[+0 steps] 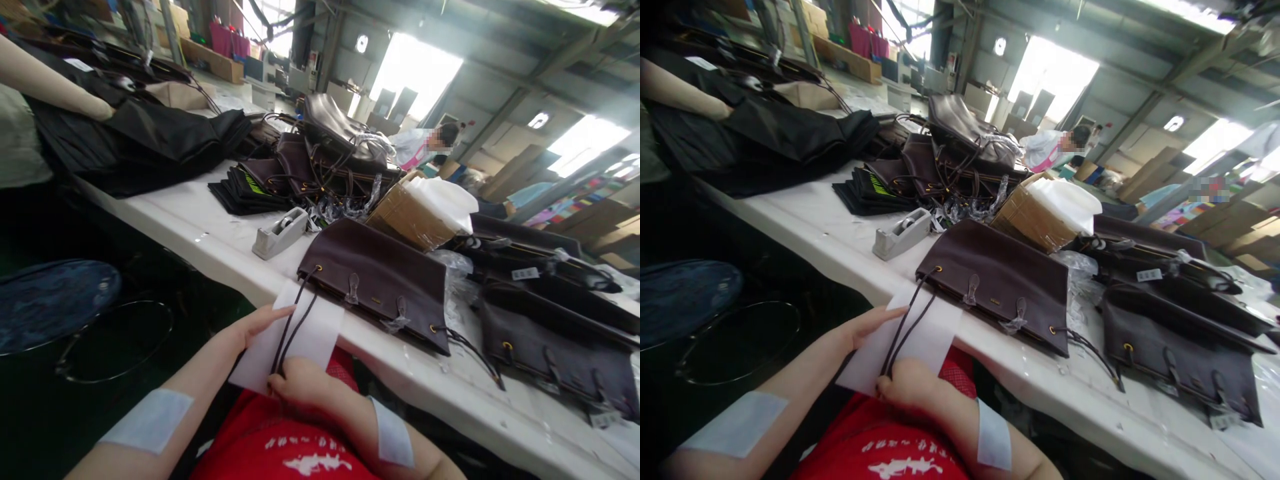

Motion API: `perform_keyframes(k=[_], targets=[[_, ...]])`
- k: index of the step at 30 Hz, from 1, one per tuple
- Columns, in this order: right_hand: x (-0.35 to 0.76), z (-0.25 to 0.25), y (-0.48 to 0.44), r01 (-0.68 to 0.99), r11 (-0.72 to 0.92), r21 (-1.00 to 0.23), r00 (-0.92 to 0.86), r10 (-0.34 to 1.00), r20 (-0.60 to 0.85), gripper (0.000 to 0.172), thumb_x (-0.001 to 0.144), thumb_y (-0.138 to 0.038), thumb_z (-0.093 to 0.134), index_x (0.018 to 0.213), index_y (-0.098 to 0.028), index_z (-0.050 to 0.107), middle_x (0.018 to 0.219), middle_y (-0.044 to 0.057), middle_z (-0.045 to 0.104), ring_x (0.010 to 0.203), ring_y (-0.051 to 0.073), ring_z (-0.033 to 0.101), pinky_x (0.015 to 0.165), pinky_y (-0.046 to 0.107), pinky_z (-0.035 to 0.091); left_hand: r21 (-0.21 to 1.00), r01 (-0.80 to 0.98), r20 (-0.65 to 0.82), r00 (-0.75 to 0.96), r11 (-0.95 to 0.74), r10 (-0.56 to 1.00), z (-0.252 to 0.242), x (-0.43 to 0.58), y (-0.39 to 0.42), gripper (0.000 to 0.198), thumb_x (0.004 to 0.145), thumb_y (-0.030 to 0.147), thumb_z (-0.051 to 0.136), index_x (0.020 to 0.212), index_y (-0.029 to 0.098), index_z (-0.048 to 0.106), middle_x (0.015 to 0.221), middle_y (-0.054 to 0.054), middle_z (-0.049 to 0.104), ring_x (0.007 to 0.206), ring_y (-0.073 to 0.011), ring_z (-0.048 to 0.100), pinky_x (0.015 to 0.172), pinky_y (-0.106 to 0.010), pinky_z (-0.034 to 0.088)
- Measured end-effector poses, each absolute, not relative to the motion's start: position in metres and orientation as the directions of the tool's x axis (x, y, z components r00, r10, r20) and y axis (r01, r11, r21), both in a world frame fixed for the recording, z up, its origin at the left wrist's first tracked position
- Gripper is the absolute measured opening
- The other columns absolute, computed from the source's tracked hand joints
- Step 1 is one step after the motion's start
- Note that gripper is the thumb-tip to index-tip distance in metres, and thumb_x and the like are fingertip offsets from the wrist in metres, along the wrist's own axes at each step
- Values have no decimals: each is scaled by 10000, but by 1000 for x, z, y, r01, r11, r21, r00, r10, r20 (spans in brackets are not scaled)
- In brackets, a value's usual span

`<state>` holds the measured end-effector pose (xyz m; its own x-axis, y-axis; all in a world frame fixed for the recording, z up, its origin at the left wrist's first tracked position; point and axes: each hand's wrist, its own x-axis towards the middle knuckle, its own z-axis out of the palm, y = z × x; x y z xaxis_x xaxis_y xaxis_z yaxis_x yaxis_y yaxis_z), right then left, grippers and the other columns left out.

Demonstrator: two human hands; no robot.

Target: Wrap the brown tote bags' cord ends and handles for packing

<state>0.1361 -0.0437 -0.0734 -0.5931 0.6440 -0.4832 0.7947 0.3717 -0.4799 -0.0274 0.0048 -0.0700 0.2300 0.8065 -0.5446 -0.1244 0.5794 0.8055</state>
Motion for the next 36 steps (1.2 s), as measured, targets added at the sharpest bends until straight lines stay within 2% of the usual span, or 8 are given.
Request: perform_keyframes(k=[5, 9, 12, 14, 17, 21, 29, 36], targets=[[129, -63, -36, 745, 464, -479, -664, 584, -467, 454, 877, -482, 423, 778, -152, 719, 703, 109, 690, 596, 203, 622, 540, 286, 437, 851, 403, -393, 68, 335, 917, -83, -14, 17, 569, 488, 448, 820, 951, 128, 734, 963, -114, 744, 980, -338, 657, 847, -353, 502], [151, -17, 9, 671, 415, -615, -725, 543, -424, 529, 915, -565, 363, 729, -183, 678, 621, 50, 652, 563, 158, 599, 606, 275, 458, 850, 437, -363, 81, 295, 928, -98, -14, 15, 469, 610, 432, 729, 960, 120, 736, 952, -107, 746, 973, -329, 660, 820, -341, 502], [173, 0, 58, 775, 453, -442, -514, 857, -22, 325, 888, -400, 484, 1040, -170, 655, 967, 114, 680, 897, 231, 618, 855, 369, 443, 866, 406, -350, 82, 290, 933, -100, -13, 11, 484, 664, 446, 683, 1016, 117, 722, 1017, -116, 735, 1023, -331, 643, 849, -339, 493], [182, -8, 83, 803, 509, -309, -492, 860, 138, 487, 784, -220, 569, 1262, -130, 536, 1242, 162, 570, 1148, 269, 509, 1007, 406, 357, 872, 402, -337, 77, 280, 938, -97, -12, 10, 484, 693, 427, 656, 1060, 115, 706, 1075, -124, 718, 1051, -328, 633, 877, -340, 483], [187, -37, 104, 799, 580, -161, -560, 814, 153, 708, 695, -117, 566, 1379, -44, 397, 1402, 207, 421, 1297, 282, 370, 1087, 397, 286, 845, 492, -289, 93, 209, 953, -91, -9, 9, 405, 756, 373, 572, 1035, 113, 708, 1087, -140, 710, 1059, -327, 629, 898, -355, 468], [192, -66, 116, 781, 623, -51, -604, 773, 192, 643, 802, -243, 547, 1399, -70, 384, 1430, 184, 415, 1309, 285, 366, 1092, 418, 284, 765, 622, -257, 58, 166, 965, -70, -11, 6, 354, 813, 321, 466, 983, 122, 705, 1020, -137, 725, 994, -303, 653, 868, -345, 467], [192, -72, 143, 801, 598, 32, -593, 784, 181, 653, 867, -261, 521, 1471, -163, 294, 1523, 124, 303, 1371, 286, 299, 1095, 452, 259, 758, 631, -240, 38, 163, 970, -58, -18, 19, 336, 801, 353, 495, 897, 109, 706, 917, -149, 732, 916, -311, 660, 818, -347, 469], [193, -80, 148, 803, 594, -58, -585, 802, 116, 694, 883, -419, 545, 1475, -163, 288, 1532, 139, 274, 1408, 286, 231, 1117, 453, 239, 898, 221, -387, -16, 381, 922, -108, -31, 11, 524, 682, 570, 648, 952, 126, 713, 895, -85, 742, 915, -288, 659, 735, -314, 507]])
